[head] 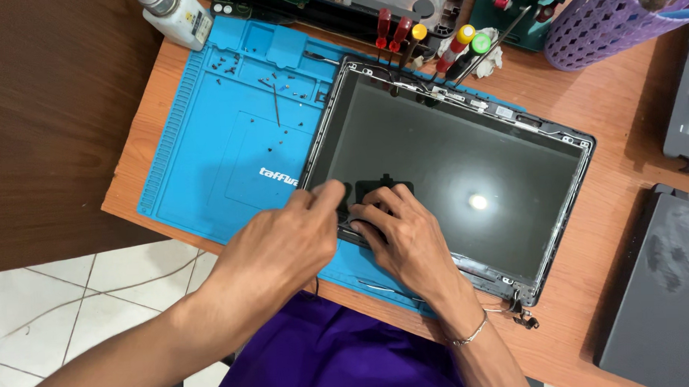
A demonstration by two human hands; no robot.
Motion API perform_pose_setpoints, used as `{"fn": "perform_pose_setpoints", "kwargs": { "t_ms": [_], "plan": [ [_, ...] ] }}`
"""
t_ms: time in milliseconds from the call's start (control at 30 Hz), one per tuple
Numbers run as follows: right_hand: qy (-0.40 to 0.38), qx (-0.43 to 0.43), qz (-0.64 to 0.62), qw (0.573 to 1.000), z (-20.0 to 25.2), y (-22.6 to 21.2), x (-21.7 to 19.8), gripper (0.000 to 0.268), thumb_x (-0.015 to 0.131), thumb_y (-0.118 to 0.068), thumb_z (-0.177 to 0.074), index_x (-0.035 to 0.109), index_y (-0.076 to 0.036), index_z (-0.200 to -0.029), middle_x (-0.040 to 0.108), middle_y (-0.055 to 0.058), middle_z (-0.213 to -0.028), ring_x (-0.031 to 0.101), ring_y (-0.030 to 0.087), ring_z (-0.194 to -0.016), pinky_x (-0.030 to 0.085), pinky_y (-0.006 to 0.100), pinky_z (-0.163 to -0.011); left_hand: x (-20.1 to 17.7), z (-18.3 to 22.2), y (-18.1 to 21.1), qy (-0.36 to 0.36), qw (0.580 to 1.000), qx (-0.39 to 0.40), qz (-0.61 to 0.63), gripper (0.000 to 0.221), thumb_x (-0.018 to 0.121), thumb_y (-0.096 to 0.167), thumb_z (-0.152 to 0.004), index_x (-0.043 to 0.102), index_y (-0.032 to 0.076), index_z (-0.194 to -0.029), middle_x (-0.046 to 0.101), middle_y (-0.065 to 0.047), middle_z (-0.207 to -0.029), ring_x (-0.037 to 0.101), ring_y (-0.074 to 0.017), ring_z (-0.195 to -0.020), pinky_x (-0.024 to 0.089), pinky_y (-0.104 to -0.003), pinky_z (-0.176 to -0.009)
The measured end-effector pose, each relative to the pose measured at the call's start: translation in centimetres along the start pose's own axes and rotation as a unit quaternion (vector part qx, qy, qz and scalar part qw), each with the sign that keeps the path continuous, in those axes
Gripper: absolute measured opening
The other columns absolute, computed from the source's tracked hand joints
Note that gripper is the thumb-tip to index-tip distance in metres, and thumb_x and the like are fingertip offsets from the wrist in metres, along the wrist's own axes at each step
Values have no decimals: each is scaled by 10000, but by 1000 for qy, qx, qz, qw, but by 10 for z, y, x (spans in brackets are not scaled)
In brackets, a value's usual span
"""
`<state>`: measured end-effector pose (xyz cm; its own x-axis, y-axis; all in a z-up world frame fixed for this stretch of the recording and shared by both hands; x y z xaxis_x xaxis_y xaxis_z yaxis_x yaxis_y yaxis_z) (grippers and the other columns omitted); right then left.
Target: The person repairs a laptop screen by using a screwdriver to remove screws and by hand to manipulate the bezel and internal components on a repair bench.
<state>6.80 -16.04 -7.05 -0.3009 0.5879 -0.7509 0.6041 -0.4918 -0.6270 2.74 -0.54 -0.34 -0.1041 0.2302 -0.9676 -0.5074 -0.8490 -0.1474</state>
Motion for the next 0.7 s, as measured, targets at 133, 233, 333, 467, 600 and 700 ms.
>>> {"fn": "perform_pose_setpoints", "kwargs": {
  "t_ms": [133,233,333,467,600,700],
  "plan": [
    [-4,-4,0,1000,0,0,0,177,769,-79,-849,762,-52,-1024,673,63,-1010,598,257,-866,542,388,-740,2,-3,5,21,1000,-1,9,78,699,-10,-752,650,-43,-804,514,-103,-1021,655,-170,-890,607,-224,-566],
    [-3,-4,1,1000,0,0,-1,169,771,-83,-848,761,-54,-1015,672,63,-1008,601,258,-873,542,389,-743,2,1,4,-22,999,-48,1,69,684,-3,-792,646,-55,-818,512,-111,-1051,649,-158,-866,605,-222,-566],
    [-3,-6,3,1000,0,0,-1,156,771,-84,-853,758,-56,-1006,671,62,-1009,604,258,-880,543,389,-748,5,-1,3,-53,995,-81,-18,81,667,7,-845,650,-69,-821,514,-116,-1091,645,-138,-840,599,-209,-557],
    [-5,-6,7,1000,0,0,-1,168,769,-81,-851,757,-48,-1016,672,66,-1010,597,264,-871,540,395,-749,5,-3,4,-4,1000,-5,-27,86,690,-13,-778,653,-56,-842,520,-95,-1027,643,-125,-834,592,-190,-552],
    [-5,-9,7,1000,0,0,-1,173,767,-79,-850,757,-46,-1020,669,72,-1008,596,266,-874,541,394,-755,1,-4,4,48,998,15,-25,58,697,6,-767,655,-29,-786,525,-88,-1023,652,-151,-868,596,-205,-580],
    [-1,-9,4,1000,0,0,0,162,771,-86,-848,755,-50,-1005,672,68,-1013,603,262,-886,541,391,-756,3,1,1,-40,997,-36,-63,111,699,-36,-767,654,-80,-858,509,-98,-1067,635,-135,-862,590,-200,-562]
  ]
}}
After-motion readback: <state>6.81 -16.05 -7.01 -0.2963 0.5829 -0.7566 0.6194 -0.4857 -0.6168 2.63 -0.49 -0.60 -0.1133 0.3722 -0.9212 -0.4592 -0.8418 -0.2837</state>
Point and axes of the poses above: each hand's wrist, its own z-axis away from the middle knuckle, its own x-axis out of the palm, y = z × x, the point moved 3 cm from there along -z, towards the middle knuckle
